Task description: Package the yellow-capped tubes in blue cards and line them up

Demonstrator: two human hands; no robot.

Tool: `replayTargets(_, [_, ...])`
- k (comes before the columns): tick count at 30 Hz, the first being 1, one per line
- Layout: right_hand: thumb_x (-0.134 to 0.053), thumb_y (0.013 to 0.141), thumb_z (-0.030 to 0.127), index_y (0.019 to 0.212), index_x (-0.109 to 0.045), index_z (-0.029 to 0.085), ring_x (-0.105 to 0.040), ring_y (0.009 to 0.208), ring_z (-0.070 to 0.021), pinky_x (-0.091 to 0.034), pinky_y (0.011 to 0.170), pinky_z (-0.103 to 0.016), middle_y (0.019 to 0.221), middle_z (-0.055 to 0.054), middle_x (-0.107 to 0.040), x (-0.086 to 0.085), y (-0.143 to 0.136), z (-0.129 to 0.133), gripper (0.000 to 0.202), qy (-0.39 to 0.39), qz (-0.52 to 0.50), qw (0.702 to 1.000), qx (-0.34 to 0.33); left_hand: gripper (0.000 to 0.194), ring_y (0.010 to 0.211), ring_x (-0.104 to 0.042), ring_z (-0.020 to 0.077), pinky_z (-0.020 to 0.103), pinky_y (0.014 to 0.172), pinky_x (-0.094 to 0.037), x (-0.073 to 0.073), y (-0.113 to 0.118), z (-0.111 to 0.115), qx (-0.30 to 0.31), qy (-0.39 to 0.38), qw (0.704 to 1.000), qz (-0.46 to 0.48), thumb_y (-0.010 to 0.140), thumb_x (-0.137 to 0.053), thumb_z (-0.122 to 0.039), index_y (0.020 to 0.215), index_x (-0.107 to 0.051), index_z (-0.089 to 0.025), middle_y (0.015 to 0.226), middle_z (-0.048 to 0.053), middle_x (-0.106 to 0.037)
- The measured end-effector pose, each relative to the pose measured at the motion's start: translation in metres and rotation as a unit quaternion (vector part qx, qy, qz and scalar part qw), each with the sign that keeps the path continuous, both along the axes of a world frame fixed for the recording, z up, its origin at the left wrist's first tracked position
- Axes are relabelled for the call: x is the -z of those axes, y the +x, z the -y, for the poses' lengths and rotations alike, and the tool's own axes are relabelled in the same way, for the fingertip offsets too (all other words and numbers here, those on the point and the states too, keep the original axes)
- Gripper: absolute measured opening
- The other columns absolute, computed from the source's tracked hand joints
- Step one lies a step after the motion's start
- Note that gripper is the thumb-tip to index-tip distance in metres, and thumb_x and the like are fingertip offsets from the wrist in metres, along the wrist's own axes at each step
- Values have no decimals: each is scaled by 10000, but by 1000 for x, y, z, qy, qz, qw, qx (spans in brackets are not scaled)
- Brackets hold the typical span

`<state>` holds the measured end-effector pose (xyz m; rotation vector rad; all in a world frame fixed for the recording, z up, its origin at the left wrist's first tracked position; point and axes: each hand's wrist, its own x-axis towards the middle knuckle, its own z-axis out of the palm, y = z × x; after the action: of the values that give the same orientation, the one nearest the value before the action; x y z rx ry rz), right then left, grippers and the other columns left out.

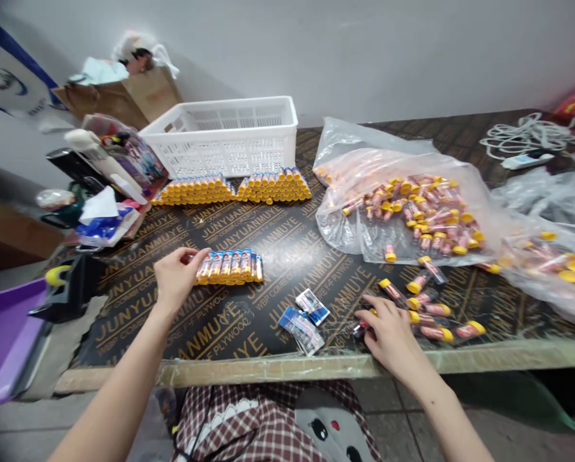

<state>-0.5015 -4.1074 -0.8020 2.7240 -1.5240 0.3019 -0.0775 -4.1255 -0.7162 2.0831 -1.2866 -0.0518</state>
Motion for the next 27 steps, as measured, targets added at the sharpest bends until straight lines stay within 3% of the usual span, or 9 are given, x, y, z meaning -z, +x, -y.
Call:
replayTargets(3, [-500, 714, 108, 921, -644, 205, -487, 1088, -303, -387, 804, -439, 1170, -127, -569, -10, 5, 0, 270, 16, 21, 1000, 2, 361, 612, -570, 159, 253, 610, -397, 12, -43, -20, 106, 8, 990, -93, 773, -547, -509, 743, -681, -175, 673, 35, -668])
replayTargets(6, [-520, 750, 126, 920, -628, 190, -526, 1020, -285, -388, 793, -428, 1070, -110, -617, -18, 11, 1, 211, 22, 62, 998, 14, 318, 620, -572, 160, 245, 590, -380, 33, -92, -39, 233, 145, 950, -146, 733, -604, -496, 692, -669, -186, 666, 24, -667])
replayTargets(8, [-538, 781, 164, 915, -618, 186, -550, 953, -268, -395, 785, -419, 970, -88, -647, -24, 16, 0, 157, 27, 109, 993, 21, 286, 596, -559, 160, 243, 559, -349, 46, -117, -48, 250, 213, 934, -142, 687, -659, -473, 664, -641, -188, 632, 14, -648])
replayTargets(10, [-550, 812, 217, 911, -612, 189, -560, 909, -254, -408, 788, -412, 903, -70, -651, -28, 23, -2, 120, 40, 160, 986, 27, 223, 581, -545, 149, 236, 551, -326, 54, -131, -53, 246, 231, 931, -141, 686, -676, -397, 648, -606, -188, 613, 0, -629])
replayTargets(13, [-519, 865, 280, 1023, -596, 196, -556, 912, -232, -436, 808, -389, 938, -73, -610, -34, 32, -8, 195, 77, 237, 967, 47, 144, 588, -532, 138, 234, 573, -316, 56, -136, -55, 247, 216, 934, -144, 738, -623, -284, 641, -580, -187, 613, -5, -614])
replayTargets(17, [-462, 904, 286, 1191, -530, 222, -546, 930, -209, -448, 830, -363, 982, -69, -555, -37, 45, -15, 301, 108, 312, 942, 65, 163, 575, -509, 136, 247, 588, -306, 52, -134, -58, 270, 205, 932, -126, 778, -568, -251, 629, -579, -187, 594, -4, -592])
replayTargets(21, [-551, 859, 285, 1023, -557, 217, -548, 884, -200, -451, 792, -350, 937, -48, -569, -40, 61, -22, 177, 88, 381, 917, 79, 112, 594, -506, 134, 248, 594, -323, 51, -137, -60, 257, 162, 942, -140, 725, -597, -207, 620, -567, -181, 624, -3, -581])
replayTargets(24, [-598, 828, 262, 875, -578, 218, -544, 869, -193, -460, 778, -342, 888, -35, -561, -43, 73, -29, 67, 68, 438, 892, 92, 113, 595, -512, 123, 235, 581, -355, 53, -139, -60, 231, 115, 933, -250, 661, -616, -170, 587, -530, -173, 633, -5, -575])
replayTargets(27, [-567, 845, 233, 966, -626, 243, -538, 967, -199, -483, 820, -348, 991, -53, -541, -45, 83, -36, 134, 91, 480, 868, 83, 152, 532, -521, 101, 215, 552, -399, 52, -139, -56, 174, 85, 861, -470, 611, -652, -179, 611, -499, -175, 562, -36, -558])
